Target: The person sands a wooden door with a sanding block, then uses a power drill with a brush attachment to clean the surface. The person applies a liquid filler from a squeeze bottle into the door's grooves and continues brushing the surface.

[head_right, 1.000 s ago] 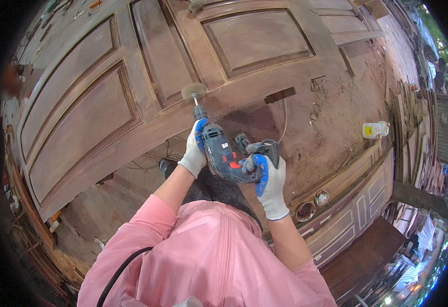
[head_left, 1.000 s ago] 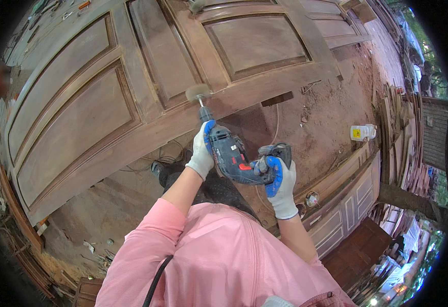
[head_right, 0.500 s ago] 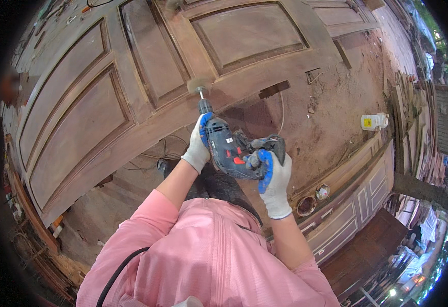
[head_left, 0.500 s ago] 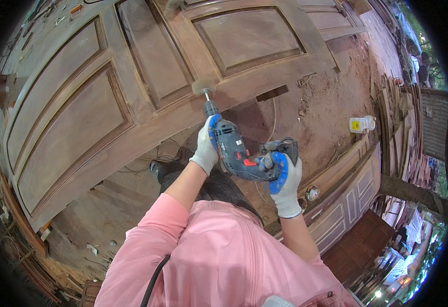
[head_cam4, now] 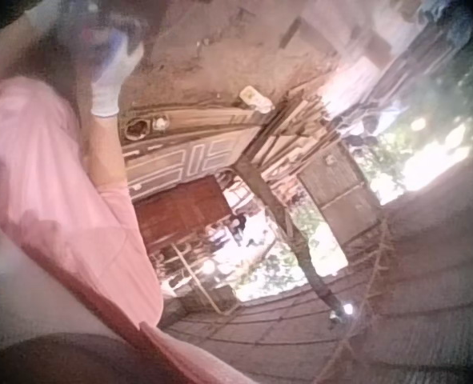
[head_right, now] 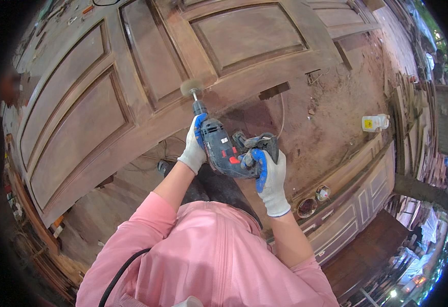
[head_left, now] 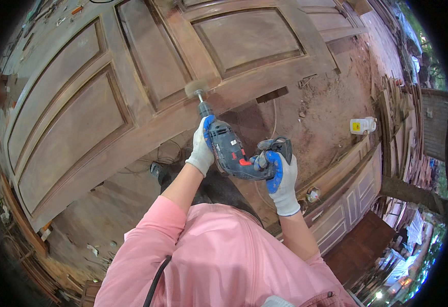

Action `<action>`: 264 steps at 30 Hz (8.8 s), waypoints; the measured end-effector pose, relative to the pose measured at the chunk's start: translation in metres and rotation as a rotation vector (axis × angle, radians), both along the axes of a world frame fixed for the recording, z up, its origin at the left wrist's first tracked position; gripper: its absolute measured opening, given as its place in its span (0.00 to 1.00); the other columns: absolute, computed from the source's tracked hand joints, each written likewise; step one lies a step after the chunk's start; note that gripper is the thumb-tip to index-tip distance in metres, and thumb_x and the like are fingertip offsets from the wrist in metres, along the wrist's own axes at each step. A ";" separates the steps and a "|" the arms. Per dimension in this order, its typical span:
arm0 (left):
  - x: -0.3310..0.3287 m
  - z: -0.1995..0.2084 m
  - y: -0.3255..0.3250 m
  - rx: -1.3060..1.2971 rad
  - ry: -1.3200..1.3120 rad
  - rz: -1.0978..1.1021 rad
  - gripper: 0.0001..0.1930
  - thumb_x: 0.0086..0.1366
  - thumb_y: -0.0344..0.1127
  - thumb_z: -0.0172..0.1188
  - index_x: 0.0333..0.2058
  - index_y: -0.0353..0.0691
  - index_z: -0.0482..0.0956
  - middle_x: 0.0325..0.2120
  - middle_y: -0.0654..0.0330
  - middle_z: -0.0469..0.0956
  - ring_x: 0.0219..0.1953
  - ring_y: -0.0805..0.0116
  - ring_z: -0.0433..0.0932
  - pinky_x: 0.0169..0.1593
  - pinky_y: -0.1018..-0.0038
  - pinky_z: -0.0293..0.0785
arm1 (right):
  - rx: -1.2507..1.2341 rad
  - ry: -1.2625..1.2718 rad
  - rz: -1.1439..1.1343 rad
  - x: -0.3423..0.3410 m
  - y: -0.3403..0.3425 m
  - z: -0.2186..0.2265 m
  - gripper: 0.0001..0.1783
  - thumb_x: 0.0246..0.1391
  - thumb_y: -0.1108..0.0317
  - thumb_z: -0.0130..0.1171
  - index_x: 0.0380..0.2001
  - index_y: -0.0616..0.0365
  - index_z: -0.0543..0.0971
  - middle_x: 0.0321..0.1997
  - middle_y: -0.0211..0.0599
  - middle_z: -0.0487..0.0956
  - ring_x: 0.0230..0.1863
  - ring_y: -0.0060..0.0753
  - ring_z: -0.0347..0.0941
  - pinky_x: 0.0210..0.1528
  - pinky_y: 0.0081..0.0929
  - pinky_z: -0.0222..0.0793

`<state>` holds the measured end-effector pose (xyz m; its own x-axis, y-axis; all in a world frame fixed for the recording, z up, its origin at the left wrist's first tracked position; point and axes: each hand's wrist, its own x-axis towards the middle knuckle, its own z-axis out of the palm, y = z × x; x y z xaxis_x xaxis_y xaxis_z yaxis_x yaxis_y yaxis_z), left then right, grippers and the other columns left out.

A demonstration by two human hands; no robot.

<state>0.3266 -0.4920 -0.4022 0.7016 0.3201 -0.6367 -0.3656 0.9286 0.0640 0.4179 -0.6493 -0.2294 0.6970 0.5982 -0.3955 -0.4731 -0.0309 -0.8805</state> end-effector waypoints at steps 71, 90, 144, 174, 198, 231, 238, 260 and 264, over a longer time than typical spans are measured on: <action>-0.003 -0.003 0.026 0.110 0.077 -0.053 0.17 0.69 0.51 0.60 0.35 0.41 0.83 0.29 0.55 0.85 0.30 0.58 0.84 0.38 0.60 0.84 | 0.026 0.072 -0.073 -0.011 0.012 -0.016 0.11 0.60 0.74 0.51 0.44 0.66 0.76 0.25 0.36 0.72 0.28 0.35 0.73 0.46 0.43 0.77; -0.061 0.002 0.027 0.004 0.083 -0.051 0.14 0.68 0.46 0.62 0.37 0.40 0.81 0.29 0.55 0.84 0.28 0.59 0.85 0.36 0.60 0.85 | 0.006 0.089 -0.129 -0.070 0.030 0.005 0.11 0.61 0.73 0.53 0.44 0.67 0.76 0.24 0.34 0.71 0.27 0.34 0.71 0.45 0.43 0.77; -0.116 -0.005 0.002 0.017 0.077 0.184 0.18 0.69 0.51 0.59 0.35 0.41 0.83 0.28 0.55 0.85 0.28 0.57 0.84 0.38 0.61 0.84 | -0.023 0.126 0.201 -0.075 0.024 -0.007 0.11 0.63 0.72 0.52 0.46 0.65 0.76 0.27 0.37 0.74 0.29 0.36 0.73 0.45 0.43 0.76; -0.133 -0.023 -0.021 0.103 0.174 0.320 0.17 0.71 0.50 0.58 0.36 0.42 0.81 0.30 0.58 0.84 0.31 0.63 0.83 0.40 0.66 0.82 | -0.018 0.154 0.239 -0.088 0.018 -0.007 0.11 0.62 0.75 0.53 0.45 0.67 0.78 0.29 0.39 0.78 0.32 0.38 0.76 0.43 0.40 0.76; -0.316 0.008 -0.030 -0.031 0.360 0.428 0.10 0.70 0.43 0.62 0.39 0.44 0.79 0.31 0.58 0.84 0.33 0.62 0.84 0.41 0.65 0.83 | -0.237 0.128 1.265 -0.089 0.087 -0.013 0.27 0.69 0.59 0.60 0.64 0.63 0.73 0.60 0.38 0.79 0.60 0.30 0.75 0.66 0.30 0.68; -0.410 0.000 0.137 0.134 0.428 0.265 0.14 0.68 0.50 0.63 0.33 0.46 0.81 0.26 0.57 0.84 0.25 0.59 0.83 0.33 0.62 0.83 | 0.234 0.445 0.578 -0.296 0.144 -0.072 0.47 0.56 0.68 0.71 0.75 0.56 0.58 0.62 0.45 0.77 0.65 0.42 0.73 0.68 0.42 0.70; -0.395 -0.001 0.152 0.142 0.401 0.224 0.13 0.67 0.46 0.64 0.37 0.42 0.79 0.27 0.55 0.82 0.25 0.60 0.82 0.32 0.63 0.83 | 0.288 0.527 0.311 -0.324 0.131 -0.094 0.43 0.60 0.65 0.67 0.74 0.52 0.59 0.54 0.43 0.80 0.60 0.43 0.76 0.67 0.45 0.71; -0.387 -0.011 0.167 0.129 0.189 0.062 0.24 0.66 0.62 0.58 0.32 0.44 0.84 0.27 0.54 0.85 0.28 0.53 0.83 0.38 0.55 0.84 | 0.216 0.220 0.324 -0.329 0.153 -0.039 0.21 0.60 0.74 0.63 0.57 0.65 0.75 0.48 0.40 0.82 0.54 0.38 0.81 0.62 0.38 0.75; -0.374 -0.017 0.168 0.163 0.261 0.052 0.22 0.66 0.59 0.60 0.32 0.44 0.83 0.27 0.54 0.84 0.26 0.53 0.83 0.34 0.55 0.84 | 0.148 0.133 0.253 -0.328 0.137 -0.049 0.14 0.61 0.75 0.59 0.49 0.66 0.77 0.46 0.40 0.82 0.51 0.41 0.82 0.61 0.41 0.75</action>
